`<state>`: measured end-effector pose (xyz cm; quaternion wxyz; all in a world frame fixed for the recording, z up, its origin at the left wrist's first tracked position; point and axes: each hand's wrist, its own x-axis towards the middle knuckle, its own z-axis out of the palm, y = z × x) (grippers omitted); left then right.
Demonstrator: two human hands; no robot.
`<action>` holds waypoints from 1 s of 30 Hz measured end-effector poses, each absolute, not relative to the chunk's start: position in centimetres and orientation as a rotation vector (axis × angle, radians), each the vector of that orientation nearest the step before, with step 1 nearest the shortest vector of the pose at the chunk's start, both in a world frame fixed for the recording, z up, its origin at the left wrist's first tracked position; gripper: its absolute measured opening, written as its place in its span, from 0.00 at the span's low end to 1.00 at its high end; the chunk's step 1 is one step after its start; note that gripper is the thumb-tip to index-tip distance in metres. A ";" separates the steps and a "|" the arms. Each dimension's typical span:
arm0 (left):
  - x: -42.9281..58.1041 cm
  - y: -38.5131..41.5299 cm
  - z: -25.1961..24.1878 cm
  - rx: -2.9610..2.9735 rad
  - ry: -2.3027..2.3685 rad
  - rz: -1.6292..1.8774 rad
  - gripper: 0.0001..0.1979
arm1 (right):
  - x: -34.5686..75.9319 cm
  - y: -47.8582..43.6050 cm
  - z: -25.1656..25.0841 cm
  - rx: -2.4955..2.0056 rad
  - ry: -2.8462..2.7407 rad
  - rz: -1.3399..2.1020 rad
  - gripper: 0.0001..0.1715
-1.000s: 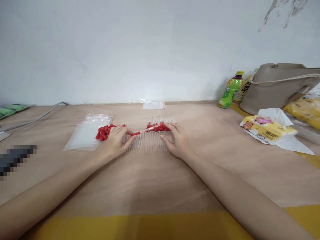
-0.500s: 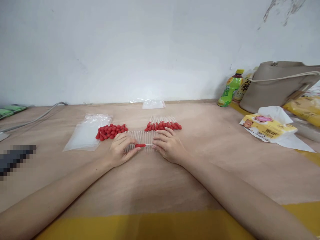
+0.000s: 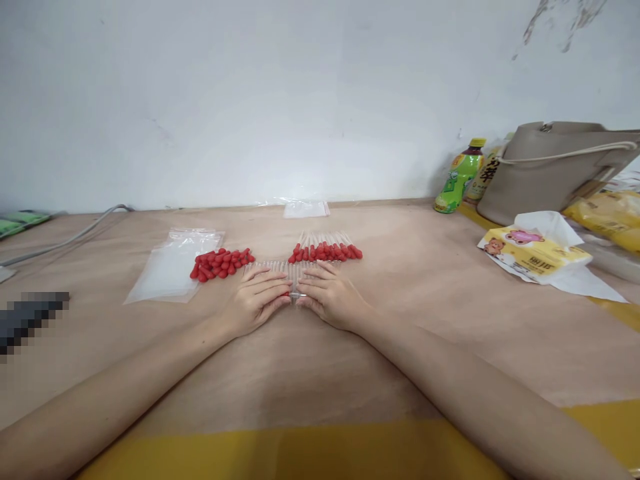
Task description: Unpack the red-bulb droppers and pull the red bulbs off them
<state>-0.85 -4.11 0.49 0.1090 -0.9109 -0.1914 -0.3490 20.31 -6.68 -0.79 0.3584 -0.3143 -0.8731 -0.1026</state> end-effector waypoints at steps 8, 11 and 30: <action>-0.9 -4.7 1.3 -2.750 -0.506 -0.912 0.06 | 20.2 -6.5 -1.5 -0.595 -2.217 -0.225 0.09; -0.9 -4.8 1.3 -2.759 -0.505 -0.899 0.06 | 20.2 -6.8 -1.2 -0.573 -2.222 -0.251 0.09; -1.6 -5.2 1.5 -2.789 -0.456 -0.873 0.06 | 20.9 -7.5 -1.4 -0.525 -2.219 -0.335 0.14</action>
